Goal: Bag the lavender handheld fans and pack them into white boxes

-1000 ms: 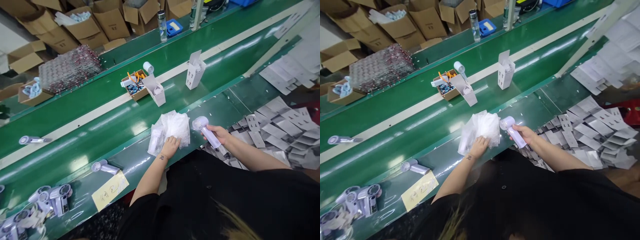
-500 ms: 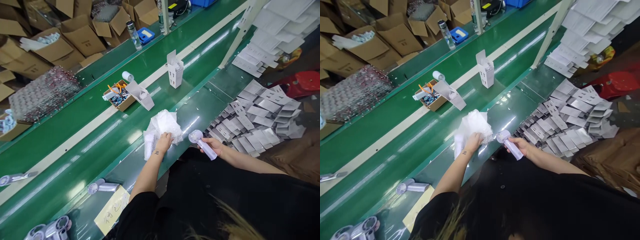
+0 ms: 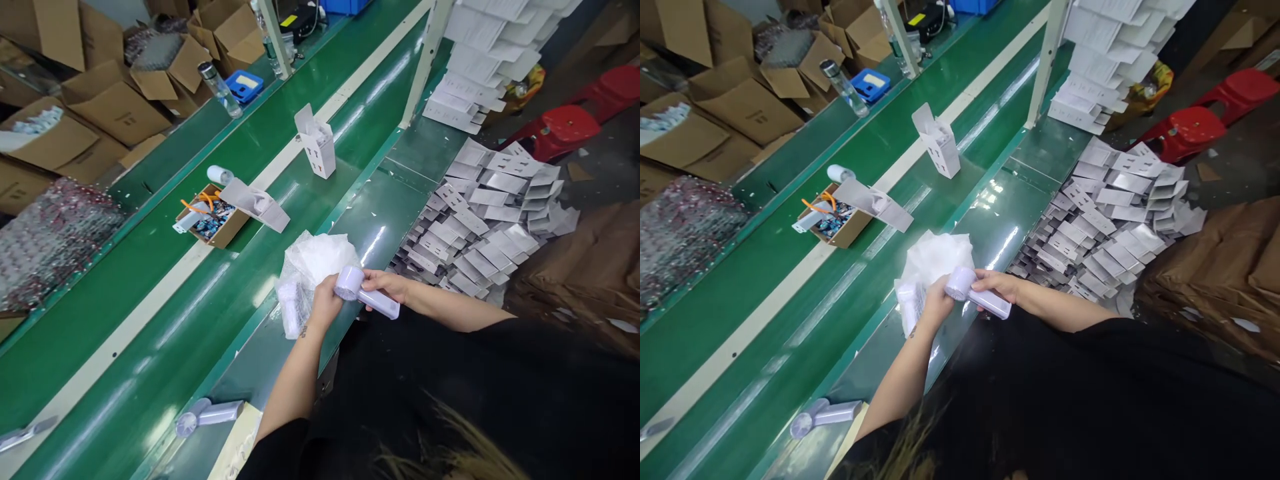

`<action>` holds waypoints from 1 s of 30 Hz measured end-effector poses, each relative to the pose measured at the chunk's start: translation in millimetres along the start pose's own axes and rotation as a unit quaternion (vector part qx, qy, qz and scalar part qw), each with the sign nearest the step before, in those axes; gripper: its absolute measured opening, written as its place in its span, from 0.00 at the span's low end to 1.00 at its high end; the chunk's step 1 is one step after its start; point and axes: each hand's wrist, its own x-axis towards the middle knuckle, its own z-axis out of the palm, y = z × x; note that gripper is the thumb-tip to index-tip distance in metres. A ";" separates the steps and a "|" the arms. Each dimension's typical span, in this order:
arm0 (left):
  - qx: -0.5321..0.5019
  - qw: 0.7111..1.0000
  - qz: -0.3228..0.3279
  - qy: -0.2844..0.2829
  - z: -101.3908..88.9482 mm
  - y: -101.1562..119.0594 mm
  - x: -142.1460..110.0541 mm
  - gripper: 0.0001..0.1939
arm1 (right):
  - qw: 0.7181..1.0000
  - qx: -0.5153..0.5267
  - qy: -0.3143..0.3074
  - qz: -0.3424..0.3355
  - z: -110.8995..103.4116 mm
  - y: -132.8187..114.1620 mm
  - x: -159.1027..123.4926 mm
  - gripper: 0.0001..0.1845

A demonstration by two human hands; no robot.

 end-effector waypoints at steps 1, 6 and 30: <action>-0.053 0.998 -0.032 0.026 -2.2 2.1 -1.5 0.11 | 1.000 -0.014 0.023 0.000 1.4 -4.2 1.9 0.25; -0.074 0.986 -0.007 0.151 -0.1 19.7 -12.0 0.09 | 0.988 -0.066 0.142 0.009 -2.2 -8.9 -16.6 0.20; -0.262 0.952 -0.057 -0.150 57.9 128.1 53.3 0.10 | 0.869 -0.323 0.374 -0.029 -34.4 -38.8 -131.1 0.17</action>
